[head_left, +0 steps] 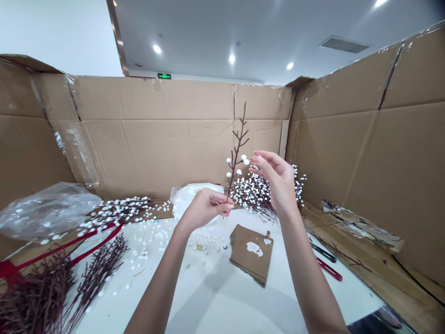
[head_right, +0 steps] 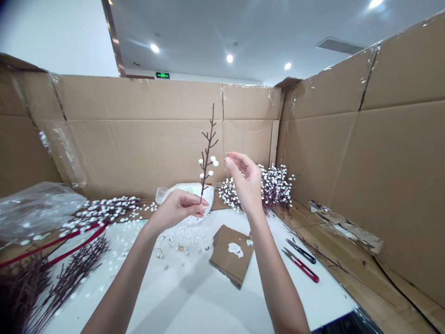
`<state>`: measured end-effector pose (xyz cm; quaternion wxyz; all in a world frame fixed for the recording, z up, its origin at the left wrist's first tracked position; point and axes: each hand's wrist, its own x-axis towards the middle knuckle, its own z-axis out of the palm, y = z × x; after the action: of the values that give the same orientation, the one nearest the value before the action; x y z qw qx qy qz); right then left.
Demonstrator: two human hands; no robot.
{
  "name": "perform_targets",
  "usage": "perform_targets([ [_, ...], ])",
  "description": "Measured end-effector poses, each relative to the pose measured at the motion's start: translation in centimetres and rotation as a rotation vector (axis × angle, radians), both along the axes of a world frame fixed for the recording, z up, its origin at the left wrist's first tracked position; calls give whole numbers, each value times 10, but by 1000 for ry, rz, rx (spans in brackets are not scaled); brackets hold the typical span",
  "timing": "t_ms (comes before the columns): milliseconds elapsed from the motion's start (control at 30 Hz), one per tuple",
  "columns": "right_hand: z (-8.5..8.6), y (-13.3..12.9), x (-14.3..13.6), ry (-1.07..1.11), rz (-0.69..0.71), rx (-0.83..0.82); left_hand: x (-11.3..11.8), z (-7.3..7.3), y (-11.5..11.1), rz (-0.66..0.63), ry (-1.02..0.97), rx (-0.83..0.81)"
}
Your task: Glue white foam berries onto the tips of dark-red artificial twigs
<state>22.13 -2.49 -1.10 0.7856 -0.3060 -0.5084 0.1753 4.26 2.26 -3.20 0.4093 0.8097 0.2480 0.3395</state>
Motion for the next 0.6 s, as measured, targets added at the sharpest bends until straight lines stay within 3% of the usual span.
perform_targets([
  [267, -4, 4, -15, -22, -36, 45, 12, -10, 0, 36, 147, 197],
  [600, -5, 6, -22, 110, -120, 120, 27, -13, -9, 138, 146, 321],
])
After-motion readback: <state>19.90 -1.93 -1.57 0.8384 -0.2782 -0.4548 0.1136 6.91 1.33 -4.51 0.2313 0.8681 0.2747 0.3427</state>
